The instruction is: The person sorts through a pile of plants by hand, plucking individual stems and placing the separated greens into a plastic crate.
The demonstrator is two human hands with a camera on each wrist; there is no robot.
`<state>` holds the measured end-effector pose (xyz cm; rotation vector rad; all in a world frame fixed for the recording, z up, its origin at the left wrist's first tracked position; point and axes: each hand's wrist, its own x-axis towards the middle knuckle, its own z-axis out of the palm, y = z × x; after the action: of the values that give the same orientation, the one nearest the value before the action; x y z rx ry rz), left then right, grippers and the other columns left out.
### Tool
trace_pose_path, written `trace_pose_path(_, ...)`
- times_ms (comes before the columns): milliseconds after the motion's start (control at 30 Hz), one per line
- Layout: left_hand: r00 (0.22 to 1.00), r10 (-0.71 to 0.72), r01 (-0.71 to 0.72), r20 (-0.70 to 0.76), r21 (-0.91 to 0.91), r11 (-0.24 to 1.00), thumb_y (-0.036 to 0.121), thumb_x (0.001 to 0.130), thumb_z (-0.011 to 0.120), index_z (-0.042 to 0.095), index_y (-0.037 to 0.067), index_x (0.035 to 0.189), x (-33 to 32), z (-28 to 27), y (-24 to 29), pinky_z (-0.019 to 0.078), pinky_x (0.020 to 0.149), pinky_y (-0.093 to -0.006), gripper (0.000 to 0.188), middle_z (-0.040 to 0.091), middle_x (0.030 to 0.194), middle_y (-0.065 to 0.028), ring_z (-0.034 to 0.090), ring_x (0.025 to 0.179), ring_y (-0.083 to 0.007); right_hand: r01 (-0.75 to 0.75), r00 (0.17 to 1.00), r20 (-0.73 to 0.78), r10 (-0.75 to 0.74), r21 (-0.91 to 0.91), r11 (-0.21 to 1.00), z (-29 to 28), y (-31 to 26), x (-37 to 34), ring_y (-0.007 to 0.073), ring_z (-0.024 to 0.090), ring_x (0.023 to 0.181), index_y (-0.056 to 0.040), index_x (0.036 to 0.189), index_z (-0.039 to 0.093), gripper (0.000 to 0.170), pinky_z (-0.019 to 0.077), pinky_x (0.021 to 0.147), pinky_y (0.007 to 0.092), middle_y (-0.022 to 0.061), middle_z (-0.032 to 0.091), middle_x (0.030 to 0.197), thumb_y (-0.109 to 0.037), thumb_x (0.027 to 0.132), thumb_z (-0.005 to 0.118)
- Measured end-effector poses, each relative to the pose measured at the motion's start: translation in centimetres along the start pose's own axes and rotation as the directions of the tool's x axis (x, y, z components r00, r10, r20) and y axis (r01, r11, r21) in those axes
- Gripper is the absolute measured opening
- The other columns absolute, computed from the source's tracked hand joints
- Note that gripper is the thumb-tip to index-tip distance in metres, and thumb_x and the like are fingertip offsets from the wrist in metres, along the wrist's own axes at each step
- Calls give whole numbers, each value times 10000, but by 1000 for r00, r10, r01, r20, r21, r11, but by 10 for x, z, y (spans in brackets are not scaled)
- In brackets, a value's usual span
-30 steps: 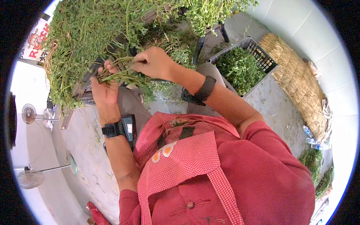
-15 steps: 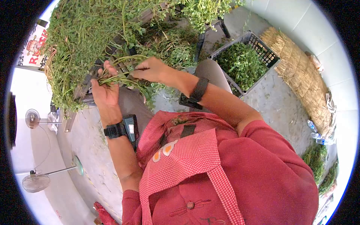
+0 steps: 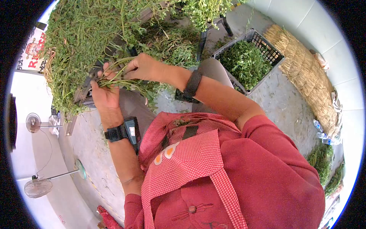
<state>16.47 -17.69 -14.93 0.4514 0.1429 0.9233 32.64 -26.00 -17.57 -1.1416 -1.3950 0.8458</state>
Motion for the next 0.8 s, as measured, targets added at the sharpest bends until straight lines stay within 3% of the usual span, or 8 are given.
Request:
trace_pose_path(67, 1000, 12, -12, -1, -36, 999, 458, 951, 160, 469, -37, 938, 0, 3, 1, 442, 625, -365, 584, 488, 1108, -284, 464, 759, -276, -3, 999, 35, 1, 52, 999, -3, 2, -1, 63, 490, 601, -4, 937, 662, 238, 419, 558, 234, 9, 614, 721, -205, 812, 639)
trace_pose_path(167, 999, -13, 17, 47, -82, 996, 467, 947, 168, 471, -34, 921, 0, 2, 2, 420, 610, -343, 585, 496, 1090, -277, 448, 746, -261, -186, 973, 168, 155, 185, 965, -5, 2, 0, 63, 481, 587, 11, 939, 658, 240, 414, 547, 237, 13, 611, 701, -189, 807, 638)
trace_pose_path(267, 993, 51, -46, -109, 47, 998, 468, 948, 153, 433, -25, 881, -2, 12, -1, 392, 580, -316, 571, 486, 1084, -239, 419, 726, -226, -97, 978, 189, 92, 16, 995, -6, 0, -3, 66, 479, 582, 7, 963, 653, 273, 412, 540, 246, 7, 613, 690, -205, 792, 652)
trace_pose_path(367, 999, 17, -16, -37, 20, 1000, 465, 950, 151, 433, -22, 879, -1, 8, 0, 384, 560, -308, 567, 499, 1020, -227, 414, 691, -218, -24, 986, 158, 42, -113, 993, -11, -4, -3, 70, 488, 588, -11, 942, 666, 264, 415, 543, 247, 3, 613, 677, -212, 770, 662)
trace_pose_path(500, 993, 40, -35, -114, 39, 999, 469, 949, 158, 431, 2, 847, -1, 10, -2, 348, 497, -293, 550, 507, 925, -200, 392, 620, -197, 28, 995, 104, -10, -165, 986, -14, -4, -2, 114, 546, 594, -21, 910, 674, 242, 438, 560, 276, 61, 628, 665, -191, 741, 640)
trace_pose_path(567, 993, 17, -7, -121, 81, 997, 456, 953, 181, 425, 33, 810, 0, 8, -3, 289, 436, -273, 509, 501, 836, -159, 348, 544, -166, 182, 981, 45, -189, -559, 809, -8, -4, 2, 216, 592, 602, -23, 842, 677, 226, 464, 585, 325, 129, 616, 665, -197, 704, 634)
trace_pose_path(667, 981, 33, -9, -189, 126, 992, 430, 957, 204, 414, 61, 782, 4, 9, -6, 234, 393, -253, 459, 492, 785, -126, 310, 494, -134, 147, 948, -140, -287, -607, 781, 12, 5, 11, 292, 595, 622, -30, 778, 670, 208, 477, 605, 362, 174, 592, 665, -206, 673, 631)
trace_pose_path(800, 961, 82, -39, -264, 166, 985, 415, 958, 213, 402, 72, 768, 12, 6, -5, 215, 378, -241, 435, 483, 751, -107, 298, 473, -117, 56, 936, -256, -241, -568, 821, 24, 15, 19, 295, 594, 606, -33, 783, 667, 205, 481, 599, 368, 175, 597, 660, -200, 668, 638)
